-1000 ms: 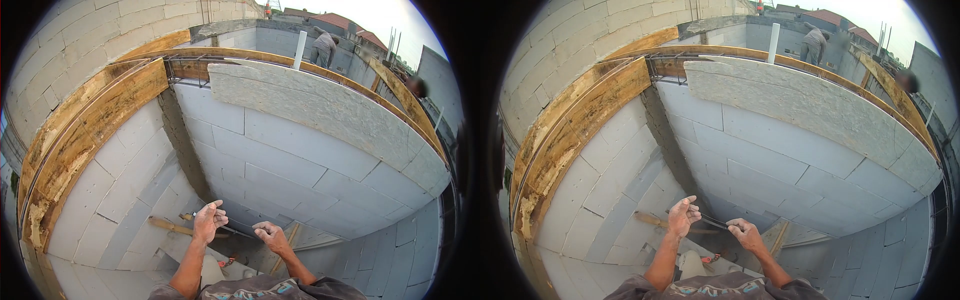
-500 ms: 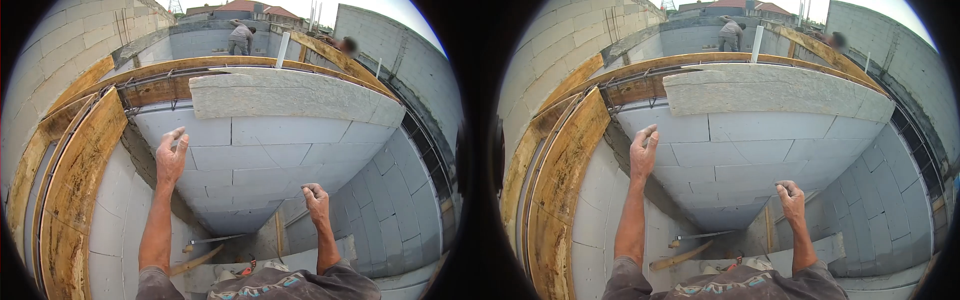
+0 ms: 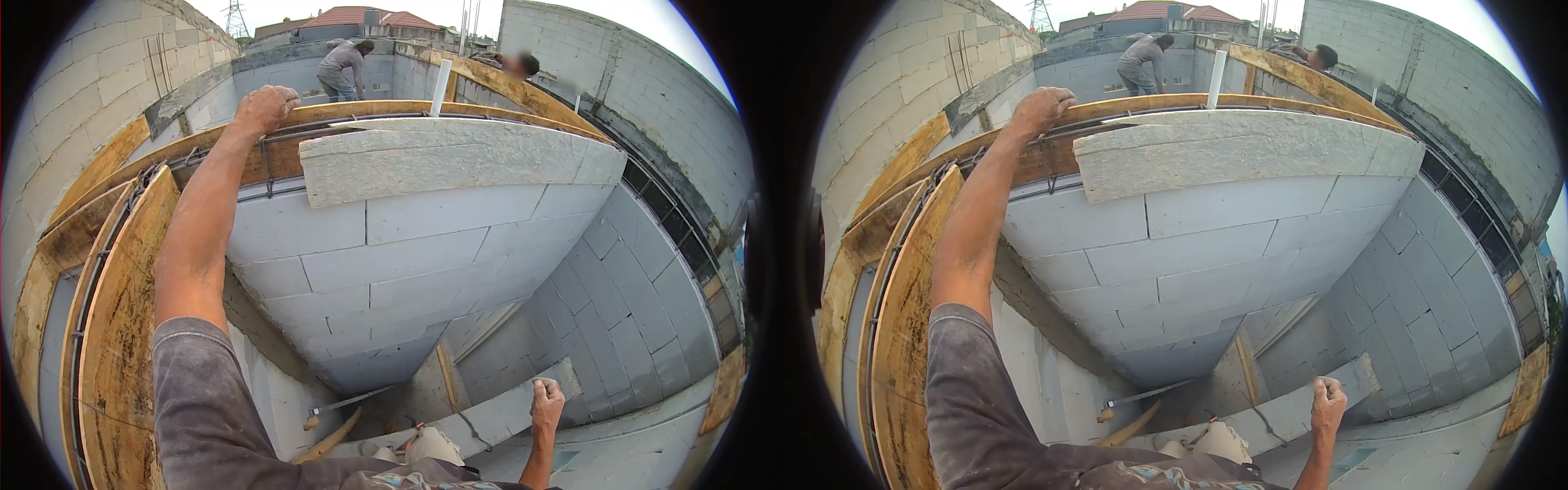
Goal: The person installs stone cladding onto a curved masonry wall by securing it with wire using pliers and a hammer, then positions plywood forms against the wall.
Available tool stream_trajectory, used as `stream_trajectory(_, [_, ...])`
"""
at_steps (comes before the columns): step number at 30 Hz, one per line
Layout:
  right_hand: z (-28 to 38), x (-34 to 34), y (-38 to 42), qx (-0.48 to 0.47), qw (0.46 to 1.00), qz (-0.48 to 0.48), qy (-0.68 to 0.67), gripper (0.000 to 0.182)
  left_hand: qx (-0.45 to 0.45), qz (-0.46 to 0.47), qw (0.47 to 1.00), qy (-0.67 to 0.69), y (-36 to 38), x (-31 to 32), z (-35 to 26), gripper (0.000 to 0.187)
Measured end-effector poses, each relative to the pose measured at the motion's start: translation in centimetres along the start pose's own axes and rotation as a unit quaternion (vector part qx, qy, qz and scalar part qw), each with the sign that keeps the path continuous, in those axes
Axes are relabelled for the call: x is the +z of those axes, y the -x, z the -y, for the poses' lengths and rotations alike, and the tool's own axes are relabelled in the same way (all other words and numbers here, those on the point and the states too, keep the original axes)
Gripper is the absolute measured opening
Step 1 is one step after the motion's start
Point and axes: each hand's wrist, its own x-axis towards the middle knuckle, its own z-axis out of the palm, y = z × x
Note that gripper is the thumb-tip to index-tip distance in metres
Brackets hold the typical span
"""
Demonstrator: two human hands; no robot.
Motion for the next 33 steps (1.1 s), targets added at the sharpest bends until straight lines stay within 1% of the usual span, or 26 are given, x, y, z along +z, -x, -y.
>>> stream_trajectory(2, [-0.6,-0.8,0.6,0.032,0.999,-0.018,-0.024,0.022,-0.025,-0.08,0.991,0.107,-2.3,-0.6,-1.7,0.034])
stream_trajectory(4, [-0.4,-0.6,0.2,0.037,0.999,-0.009,-0.032,0.023,-0.062,-0.082,0.981,0.165,-4.5,-3.1,-4.9,0.036])
stream_trajectory(5, [-0.3,-0.3,-0.2,0.039,0.999,-0.005,-0.037,0.023,-0.077,-0.081,0.967,0.228,-6.3,-3.4,-6.0,0.036])
stream_trajectory(6, [-0.8,0.3,-0.9,0.011,1.0,-0.001,-0.029,0.023,-0.093,-0.08,0.949,0.29,-6.8,-4.4,-7.9,0.035])
stream_trajectory(7, [-1.6,1.1,-1.9,-0.016,1.0,0.003,-0.022,0.023,-0.117,-0.053,0.95,0.285,-7.0,-4.9,-9.9,0.035])
stream_trajectory(8, [-1.9,1.7,-2.7,-0.044,0.999,0.008,-0.015,0.023,-0.141,-0.027,0.949,0.28,-5.7,-7.1,-13.2,0.035])
stream_trajectory(9, [-1.7,2.1,-3.2,-0.059,0.998,0.017,-0.013,0.024,-0.165,-0.002,0.948,0.272,-5.0,-8.5,-15.2,0.036])
stream_trajectory(11, [-0.8,3.2,-4.0,-0.09,0.995,0.035,-0.009,0.025,-0.169,0.039,0.892,0.418,-5.8,-8.1,-15.9,0.036])
stream_trajectory(12, [-0.5,3.5,-4.4,-0.111,0.993,0.04,-0.008,0.026,-0.171,0.059,0.854,0.488,-6.2,-7.4,-16.1,0.036])
stream_trajectory(14, [-1.0,3.6,-5.2,-0.115,0.992,0.053,-0.027,0.025,-0.154,0.059,0.764,0.624,-6.1,-2.0,-15.8,0.037])
stream_trajectory(15, [-1.1,3.5,-5.9,-0.098,0.992,0.067,-0.049,0.025,-0.144,0.056,0.713,0.684,-4.7,-2.0,-16.8,0.037])
stream_trajectory(16, [-1.2,3.4,-6.5,-0.08,0.991,0.079,-0.071,0.025,-0.159,0.064,0.749,0.64,-2.6,-1.2,-18.3,0.037])
stream_trajectory(17, [-1.1,3.3,-7.5,-0.044,0.989,0.096,-0.104,0.026,-0.172,0.071,0.783,0.594,2.1,-1.9,-21.4,0.036])
stream_trajectory(18, [-0.8,3.4,-8.3,-0.006,0.984,0.111,-0.138,0.026,-0.202,0.067,0.741,0.637,4.4,0.6,-22.1,0.036])
stream_trajectory(20, [1.8,3.8,-10.4,-0.03,0.974,0.149,-0.166,0.027,-0.259,0.039,0.655,0.709,9.4,4.4,-24.0,0.035])
stream_trajectory(22, [5.7,4.8,-12.9,-0.058,0.961,0.192,-0.191,0.029,-0.284,0.009,0.566,0.774,12.8,8.1,-25.0,0.034])
stream_trajectory(23, [7.9,5.8,-14.0,-0.073,0.952,0.217,-0.203,0.03,-0.29,-0.004,0.542,0.789,13.8,9.3,-25.6,0.034])
stream_trajectory(25, [12.8,8.1,-15.5,-0.1,0.945,0.27,-0.158,0.034,-0.303,-0.032,0.492,0.816,15.3,11.1,-27.5,0.035])
stream_trajectory(29, [20.9,17.3,-16.9,-0.255,0.923,0.277,-0.076,0.043,-0.321,-0.033,0.397,0.859,17.3,12.7,-31.1,0.038])
stream_trajectory(31, [24.3,21.7,-16.6,-0.287,0.908,0.291,-0.09,0.043,-0.323,-0.032,0.36,0.875,18.3,13.4,-32.2,0.039])
stream_trajectory(33, [25.8,26.4,-16.6,-0.352,0.89,0.268,-0.109,0.042,-0.288,-0.005,0.333,0.898,19.5,14.3,-32.3,0.039])
